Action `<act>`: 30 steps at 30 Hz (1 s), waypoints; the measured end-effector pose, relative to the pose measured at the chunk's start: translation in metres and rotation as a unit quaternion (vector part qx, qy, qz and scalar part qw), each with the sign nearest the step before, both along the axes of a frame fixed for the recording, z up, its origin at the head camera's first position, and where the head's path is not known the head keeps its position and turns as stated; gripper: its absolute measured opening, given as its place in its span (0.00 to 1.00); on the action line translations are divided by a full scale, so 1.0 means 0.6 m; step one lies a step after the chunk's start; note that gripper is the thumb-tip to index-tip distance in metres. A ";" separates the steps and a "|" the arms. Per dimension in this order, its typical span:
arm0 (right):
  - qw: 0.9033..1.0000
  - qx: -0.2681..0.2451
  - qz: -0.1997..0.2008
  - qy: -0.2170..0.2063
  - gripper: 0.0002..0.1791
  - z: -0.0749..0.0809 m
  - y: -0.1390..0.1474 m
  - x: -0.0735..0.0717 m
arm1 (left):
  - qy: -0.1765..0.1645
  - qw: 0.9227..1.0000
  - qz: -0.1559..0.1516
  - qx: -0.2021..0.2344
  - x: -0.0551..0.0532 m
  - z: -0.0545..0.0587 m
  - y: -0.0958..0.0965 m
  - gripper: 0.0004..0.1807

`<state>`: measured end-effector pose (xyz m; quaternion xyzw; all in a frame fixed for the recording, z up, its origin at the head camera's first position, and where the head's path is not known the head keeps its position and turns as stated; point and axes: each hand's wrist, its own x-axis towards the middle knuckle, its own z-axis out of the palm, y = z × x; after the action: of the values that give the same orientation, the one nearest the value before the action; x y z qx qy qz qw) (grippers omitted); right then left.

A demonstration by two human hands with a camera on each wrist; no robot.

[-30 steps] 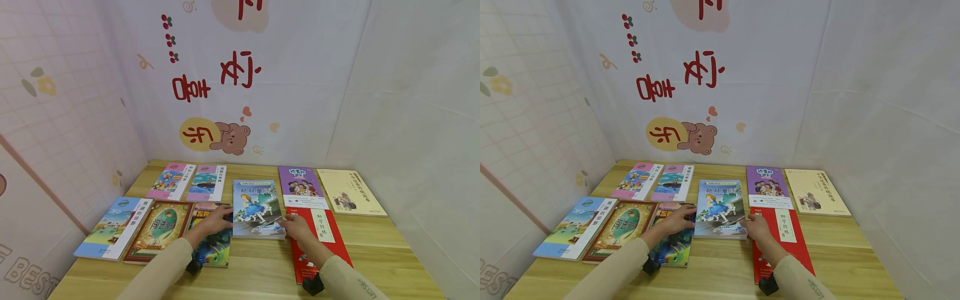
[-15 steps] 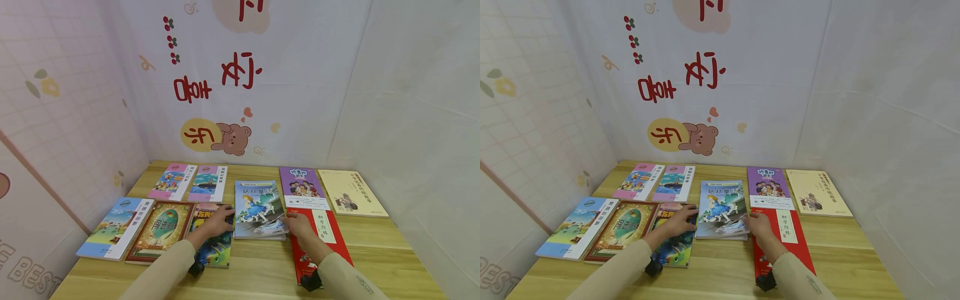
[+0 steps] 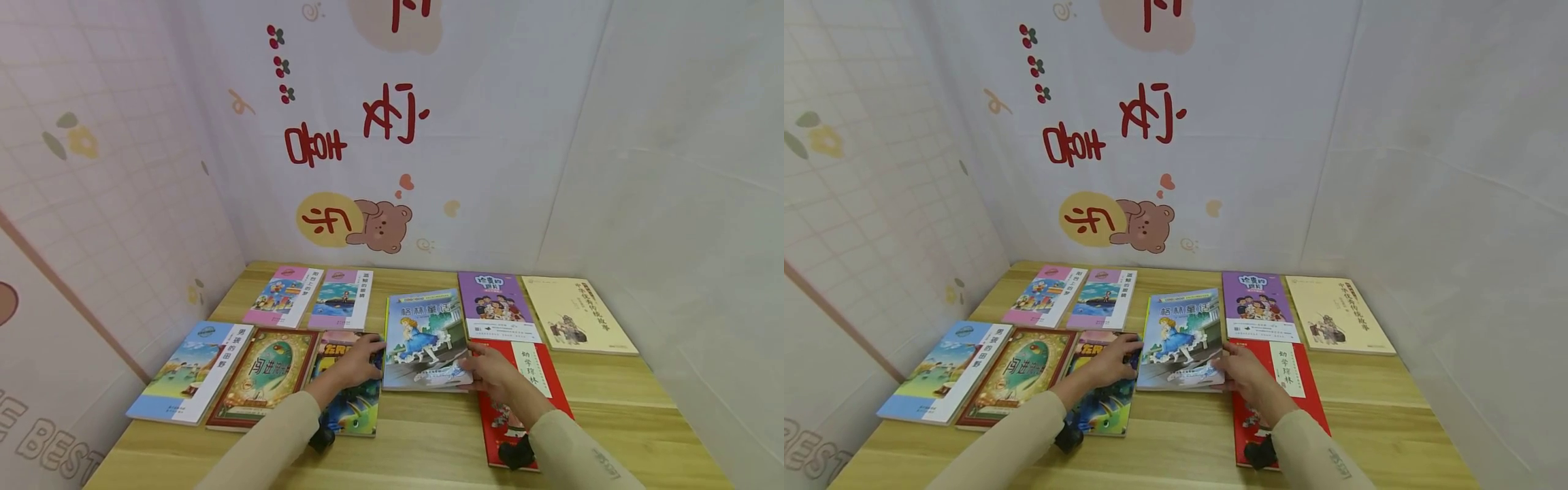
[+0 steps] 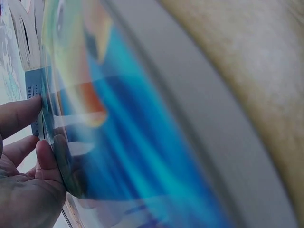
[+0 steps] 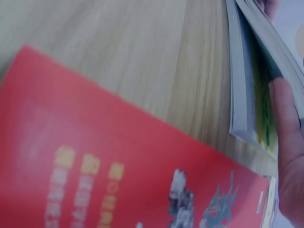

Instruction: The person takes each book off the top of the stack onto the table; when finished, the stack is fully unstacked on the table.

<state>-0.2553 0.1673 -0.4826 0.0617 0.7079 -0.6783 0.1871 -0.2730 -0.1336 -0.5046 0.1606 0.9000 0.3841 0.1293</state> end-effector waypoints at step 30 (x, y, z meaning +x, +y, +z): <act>0.997 -0.054 -0.002 0.049 0.40 0.058 0.120 0.044 | 0.012 0.999 0.020 -0.049 0.005 0.001 0.019 0.38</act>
<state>-0.2288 0.2394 -0.4478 0.0195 0.6787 -0.7178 0.1542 -0.2699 -0.1220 -0.5043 0.1409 0.9222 0.3402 0.1180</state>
